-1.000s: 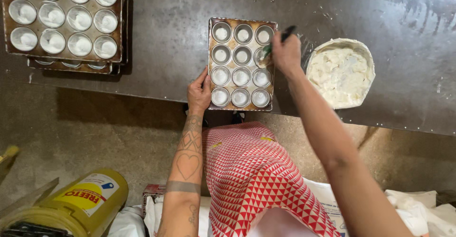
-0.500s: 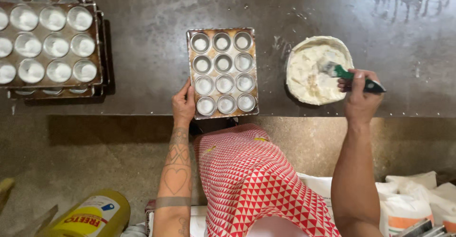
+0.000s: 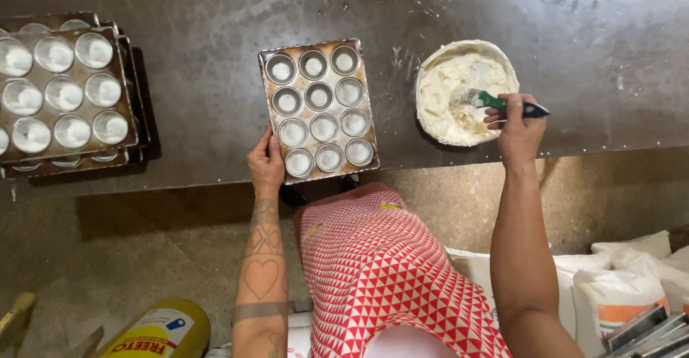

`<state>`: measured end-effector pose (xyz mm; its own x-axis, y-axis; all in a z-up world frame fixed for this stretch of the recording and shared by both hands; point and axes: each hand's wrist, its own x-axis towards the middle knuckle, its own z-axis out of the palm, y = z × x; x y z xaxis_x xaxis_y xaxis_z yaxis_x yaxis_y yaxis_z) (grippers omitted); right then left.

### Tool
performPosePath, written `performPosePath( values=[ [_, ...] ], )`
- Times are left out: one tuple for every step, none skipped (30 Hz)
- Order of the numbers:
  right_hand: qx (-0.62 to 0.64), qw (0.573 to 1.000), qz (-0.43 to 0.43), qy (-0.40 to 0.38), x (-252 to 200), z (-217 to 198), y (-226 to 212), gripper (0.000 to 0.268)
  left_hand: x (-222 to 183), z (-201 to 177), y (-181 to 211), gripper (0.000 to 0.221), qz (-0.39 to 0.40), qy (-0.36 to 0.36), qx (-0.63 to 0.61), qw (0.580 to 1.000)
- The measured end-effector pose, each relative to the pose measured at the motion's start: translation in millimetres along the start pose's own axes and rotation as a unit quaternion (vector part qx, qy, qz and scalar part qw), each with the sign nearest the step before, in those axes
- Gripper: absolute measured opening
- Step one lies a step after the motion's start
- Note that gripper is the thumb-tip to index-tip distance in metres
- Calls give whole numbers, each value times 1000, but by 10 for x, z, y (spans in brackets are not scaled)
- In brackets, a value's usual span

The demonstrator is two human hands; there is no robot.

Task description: The person greases muffin tins by applying a white creamy substance from a bowl into each individual cup using a green-handled brush.

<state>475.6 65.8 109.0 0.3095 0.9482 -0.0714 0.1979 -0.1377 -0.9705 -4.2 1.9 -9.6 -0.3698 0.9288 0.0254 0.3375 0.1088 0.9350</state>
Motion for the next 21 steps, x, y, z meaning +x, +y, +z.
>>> performPosePath(
  values=[
    [2,1000,8,-12,17,31,-1,31,-1,3,4,38,-1,4,-7,1000],
    [2,1000,8,-16,0,51,-20,31,-17,4,10,38,-3,8,-15,1000],
    [13,1000,-6,5,-51,77,-59,30,-36,4,15,38,-4,11,-14,1000],
    [25,999,-24,22,-58,152,-130,30,-26,11,17,36,-11,14,-15,1000],
    [26,999,-28,14,-103,201,-244,30,-12,15,16,35,-18,17,-17,1000],
    [17,997,-70,5,-232,199,-395,28,-27,8,11,35,-24,22,-14,999],
    [9,994,-112,-4,-315,248,-559,27,-10,19,3,35,-23,23,-11,999],
    [9,994,-111,-9,-361,369,-706,27,-3,26,-7,35,-20,21,-9,1000],
    [-78,981,-133,-121,-404,527,-842,21,-32,11,-13,35,-24,24,-8,999],
    [-163,947,-158,-229,-414,694,-986,23,-19,20,-5,34,-18,21,-19,999],
    [-219,898,-254,-287,-407,876,-1119,26,-2,28,8,34,-12,18,-30,999],
    [-270,833,-343,-341,-388,1079,-1226,32,4,26,17,34,-13,22,-30,999],
    [-337,778,-363,-387,-343,1277,-1315,41,14,27,26,34,-16,20,-31,999],
    [-400,714,-378,-432,-304,1469,-1371,50,-7,15,31,34,-21,18,-30,999],
    [-398,712,-379,-437,-273,1650,-1394,50,-19,5,36,34,-25,22,-29,999],
    [-439,654,-406,-463,-231,1815,-1392,54,-4,5,42,34,-22,16,-30,999],
    [-477,591,-431,-487,-180,1965,-1365,58,-6,-4,51,34,-19,10,-31,999],
    [-477,589,-433,-487,-116,2105,-1318,58,-5,-7,65,34,-19,13,-31,999],
    [-476,566,-455,-495,-51,2242,-1245,47,-5,-11,82,33,-9,15,-32,999],
    [-474,543,-477,-503,12,2372,-1148,39,-10,-20,100,33,-1,16,-31,999],
    [-473,542,-478,-504,91,2495,-1038,39,-12,-25,119,33,-2,18,-31,999]
  ],
)
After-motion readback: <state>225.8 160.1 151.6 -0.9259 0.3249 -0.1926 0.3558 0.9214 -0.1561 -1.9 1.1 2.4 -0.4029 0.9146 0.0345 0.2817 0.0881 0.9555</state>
